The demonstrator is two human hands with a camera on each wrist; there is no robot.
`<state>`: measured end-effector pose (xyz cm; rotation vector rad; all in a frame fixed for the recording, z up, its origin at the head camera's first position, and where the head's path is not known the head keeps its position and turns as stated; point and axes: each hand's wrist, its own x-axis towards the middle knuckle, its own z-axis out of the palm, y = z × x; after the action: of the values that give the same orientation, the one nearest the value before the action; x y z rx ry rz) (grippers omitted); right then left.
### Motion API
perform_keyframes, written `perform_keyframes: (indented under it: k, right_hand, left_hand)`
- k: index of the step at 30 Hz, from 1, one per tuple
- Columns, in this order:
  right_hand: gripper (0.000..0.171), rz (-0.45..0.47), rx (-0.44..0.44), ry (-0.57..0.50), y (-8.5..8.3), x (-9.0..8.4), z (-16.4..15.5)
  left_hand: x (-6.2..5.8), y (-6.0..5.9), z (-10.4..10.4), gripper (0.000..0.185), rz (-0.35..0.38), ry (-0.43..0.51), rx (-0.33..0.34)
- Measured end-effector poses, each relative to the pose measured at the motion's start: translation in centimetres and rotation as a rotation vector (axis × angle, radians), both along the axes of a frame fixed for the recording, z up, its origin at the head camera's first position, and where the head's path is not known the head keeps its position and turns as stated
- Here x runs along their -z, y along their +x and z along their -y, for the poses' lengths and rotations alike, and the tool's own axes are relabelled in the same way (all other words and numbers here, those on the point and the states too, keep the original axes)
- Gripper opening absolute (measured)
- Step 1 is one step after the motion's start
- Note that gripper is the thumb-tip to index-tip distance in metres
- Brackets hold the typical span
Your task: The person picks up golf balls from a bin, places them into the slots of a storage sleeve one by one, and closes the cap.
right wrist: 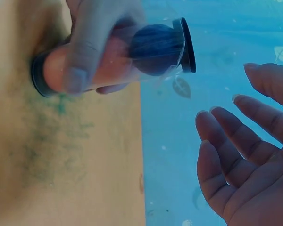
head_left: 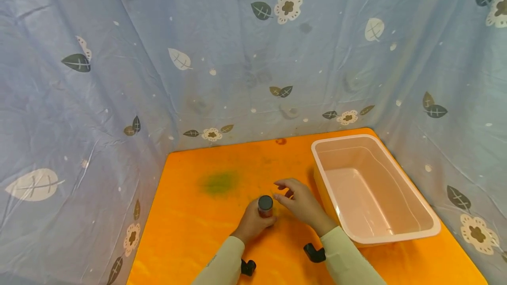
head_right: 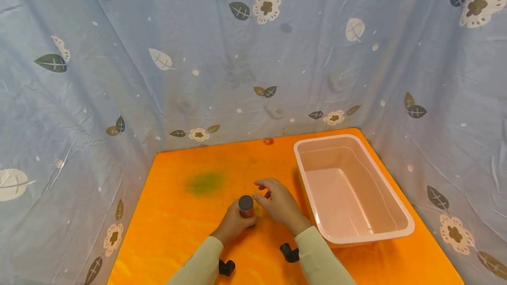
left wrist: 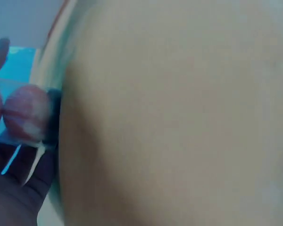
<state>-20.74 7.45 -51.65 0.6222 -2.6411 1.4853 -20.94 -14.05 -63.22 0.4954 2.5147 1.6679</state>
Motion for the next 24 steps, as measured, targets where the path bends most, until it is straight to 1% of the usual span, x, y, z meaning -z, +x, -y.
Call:
perform_keyframes:
  k: [3,5,7,8,10,11,14,16,18,21,24]
  right_hand:
    - [0.036,0.007,0.003,-0.008,0.0,0.0,0.0]
    - [0.036,-0.001,0.002,-0.017,0.0,0.1,0.1]
    - [0.034,-0.012,-0.003,-0.027,0.0,0.3,0.1]
    - [0.033,-0.015,-0.006,-0.036,-0.1,0.4,0.2]
    - [0.029,-0.008,-0.005,-0.059,-0.1,0.7,0.3]
    - [0.027,0.000,-0.004,-0.072,-0.1,1.0,0.4]
    - [0.022,0.063,0.005,-0.100,-0.1,1.8,0.7]
    - [0.019,0.111,0.014,-0.110,0.0,2.4,1.0]
    - [0.016,0.155,0.022,-0.116,0.0,3.0,1.3]
    - [0.012,0.190,0.042,-0.133,0.1,3.7,1.7]
    - [0.016,0.196,0.064,-0.159,0.1,3.8,1.9]
  left_hand:
    - [-0.6,0.4,0.3,0.053,0.045,-0.004,-0.015]
    - [-1.4,0.8,0.5,0.059,0.084,0.008,-0.039]
    - [-2.4,1.2,0.8,0.062,0.095,0.033,-0.069]
    - [-3.0,1.4,0.9,0.061,0.087,0.047,-0.084]
    - [-4.1,1.7,1.1,0.056,0.040,0.069,-0.112]
    - [-4.6,1.8,1.2,0.052,0.008,0.074,-0.126]
    - [-5.6,1.9,1.4,0.033,-0.094,0.081,-0.141]
    - [-5.8,1.9,1.5,0.021,-0.140,0.076,-0.131]
    - [-5.8,1.9,1.5,0.013,-0.155,0.069,-0.117]
    - [-5.5,1.9,1.5,0.010,-0.147,0.071,-0.107]
    - [-5.2,1.9,1.5,0.013,-0.104,0.106,-0.114]
